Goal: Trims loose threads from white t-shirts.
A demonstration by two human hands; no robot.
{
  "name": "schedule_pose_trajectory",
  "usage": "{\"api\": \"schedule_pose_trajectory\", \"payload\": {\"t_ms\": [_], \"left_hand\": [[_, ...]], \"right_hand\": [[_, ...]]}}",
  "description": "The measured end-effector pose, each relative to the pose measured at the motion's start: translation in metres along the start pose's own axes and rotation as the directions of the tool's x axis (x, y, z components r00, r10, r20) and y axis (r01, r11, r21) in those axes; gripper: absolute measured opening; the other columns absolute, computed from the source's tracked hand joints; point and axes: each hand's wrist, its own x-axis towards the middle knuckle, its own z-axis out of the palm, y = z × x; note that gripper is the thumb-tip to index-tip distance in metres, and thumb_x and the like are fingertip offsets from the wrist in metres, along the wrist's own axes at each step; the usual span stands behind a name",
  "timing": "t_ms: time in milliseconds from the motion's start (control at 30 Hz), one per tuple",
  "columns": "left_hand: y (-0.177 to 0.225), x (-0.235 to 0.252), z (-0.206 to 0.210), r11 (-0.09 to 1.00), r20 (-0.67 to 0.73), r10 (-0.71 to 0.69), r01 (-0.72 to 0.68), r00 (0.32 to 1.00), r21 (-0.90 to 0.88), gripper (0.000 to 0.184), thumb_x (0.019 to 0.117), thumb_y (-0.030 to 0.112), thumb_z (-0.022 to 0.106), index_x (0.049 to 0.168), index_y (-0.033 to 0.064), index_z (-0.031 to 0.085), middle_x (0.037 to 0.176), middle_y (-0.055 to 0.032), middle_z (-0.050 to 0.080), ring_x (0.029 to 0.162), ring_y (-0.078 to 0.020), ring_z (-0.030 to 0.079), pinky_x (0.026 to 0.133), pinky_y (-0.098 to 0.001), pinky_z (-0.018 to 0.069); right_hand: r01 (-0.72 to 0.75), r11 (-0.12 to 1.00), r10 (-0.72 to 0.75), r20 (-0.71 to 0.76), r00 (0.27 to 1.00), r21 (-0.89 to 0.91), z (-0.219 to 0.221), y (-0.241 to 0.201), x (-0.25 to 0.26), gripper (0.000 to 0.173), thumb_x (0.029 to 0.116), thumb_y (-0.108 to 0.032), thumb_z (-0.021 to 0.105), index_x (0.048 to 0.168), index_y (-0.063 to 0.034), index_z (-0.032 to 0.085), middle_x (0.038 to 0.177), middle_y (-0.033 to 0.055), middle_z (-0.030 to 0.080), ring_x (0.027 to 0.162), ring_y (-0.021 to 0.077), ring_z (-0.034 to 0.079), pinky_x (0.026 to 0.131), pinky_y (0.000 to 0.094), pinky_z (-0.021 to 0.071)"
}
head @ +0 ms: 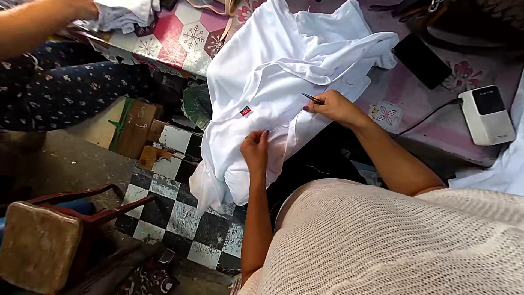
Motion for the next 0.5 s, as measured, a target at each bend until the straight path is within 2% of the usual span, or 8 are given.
{"api": "schedule_pose_trajectory", "payload": {"t_ms": [67,167,233,267,333,400,467,500], "left_hand": [[0.009,-0.007,-0.008,0.999,-0.064,0.015,-0.012,0.998,0.049,0.023,0.102,0.015,0.062,0.112,-0.0056,0.067,0.094,-0.0168,0.071,0.072,-0.0223,0.068,0.069,-0.0416,0.0576],[0.031,-0.012,0.007,0.953,0.048,0.301,-0.299,0.952,-0.048,0.036,0.0987,0.008,0.065,0.133,-0.0033,0.061,0.124,-0.0201,0.067,0.08,-0.0201,0.07,0.068,-0.0346,0.0595],[0.036,-0.004,0.026,0.904,0.11,0.427,-0.428,0.898,-0.011,0.035,0.0926,0.004,0.072,0.126,-0.005,0.067,0.109,-0.0215,0.069,0.074,-0.0214,0.065,0.065,-0.0337,0.0546],[0.035,-0.001,0.031,0.895,0.152,0.435,-0.445,0.887,0.037,0.028,0.0911,0.003,0.073,0.118,-0.0061,0.071,0.098,-0.0207,0.07,0.073,-0.0244,0.065,0.067,-0.0371,0.0552],[0.031,0.001,0.033,0.897,0.223,0.404,-0.432,0.887,0.095,0.016,0.0922,0.001,0.072,0.106,-0.0055,0.075,0.092,-0.0203,0.07,0.079,-0.0294,0.069,0.076,-0.043,0.0573],[0.029,0.002,0.027,0.921,0.273,0.347,-0.381,0.897,0.081,0.012,0.0932,0.001,0.07,0.102,-0.005,0.075,0.093,-0.0202,0.071,0.082,-0.0295,0.069,0.078,-0.0444,0.057],[0.027,0.003,0.019,0.96,0.343,0.245,-0.277,0.907,0.048,0.013,0.0953,0.004,0.069,0.105,-0.0039,0.074,0.097,-0.019,0.071,0.08,-0.0259,0.068,0.075,-0.0423,0.0569],[0.025,0.006,0.017,0.977,0.368,0.184,-0.211,0.912,0.034,0.013,0.0958,0.006,0.069,0.105,-0.0029,0.074,0.096,-0.0168,0.072,0.077,-0.0225,0.068,0.073,-0.0402,0.0576]], "right_hand": [[0.001,1.0,-0.001,0.006,1.0,0.009,0.001,0.0,0.0,0.031,0.0992,-0.024,0.068,0.078,-0.0019,0.064,0.063,0.0004,0.049,0.058,0.0089,0.043,0.059,0.0325,0.0373],[-0.003,1.0,0.003,0.003,1.0,0.0,0.004,-0.002,-0.001,0.031,0.0989,-0.025,0.069,0.078,-0.0023,0.065,0.063,-0.0001,0.049,0.058,0.0084,0.043,0.059,0.0318,0.0371],[0.008,1.0,-0.008,0.011,1.0,-0.026,0.004,-0.004,-0.001,0.031,0.0994,-0.024,0.068,0.079,-0.0021,0.065,0.064,0.0001,0.049,0.059,0.0086,0.043,0.06,0.032,0.0371],[0.019,0.999,-0.018,0.012,1.0,-0.04,0.004,-0.004,-0.002,0.03,0.0993,-0.024,0.068,0.079,-0.0018,0.066,0.064,0.0004,0.05,0.059,0.009,0.044,0.06,0.0323,0.0377],[0.055,0.997,-0.055,-0.001,0.998,-0.056,0.004,-0.002,-0.003,0.026,0.0979,-0.024,0.07,0.083,-0.002,0.069,0.066,0.0014,0.054,0.061,0.0095,0.046,0.062,0.0331,0.0395],[0.096,0.994,-0.098,-0.047,0.994,-0.049,0.004,0.0,-0.006,0.023,0.0981,-0.025,0.07,0.099,-0.0028,0.073,0.075,0.004,0.062,0.066,0.0102,0.052,0.066,0.0327,0.0453],[0.092,0.996,-0.092,-0.102,0.991,-0.004,0.0,-0.005,-0.016,0.033,0.1071,-0.029,0.054,0.12,-0.0021,0.07,0.087,0.0071,0.067,0.074,0.0118,0.058,0.073,0.0336,0.0507],[0.073,0.996,-0.065,-0.119,0.991,0.059,-0.001,-0.009,-0.022,0.04,0.1109,-0.03,0.043,0.125,-0.0025,0.067,0.084,0.0043,0.062,0.071,0.0105,0.055,0.07,0.0318,0.0496]]}}
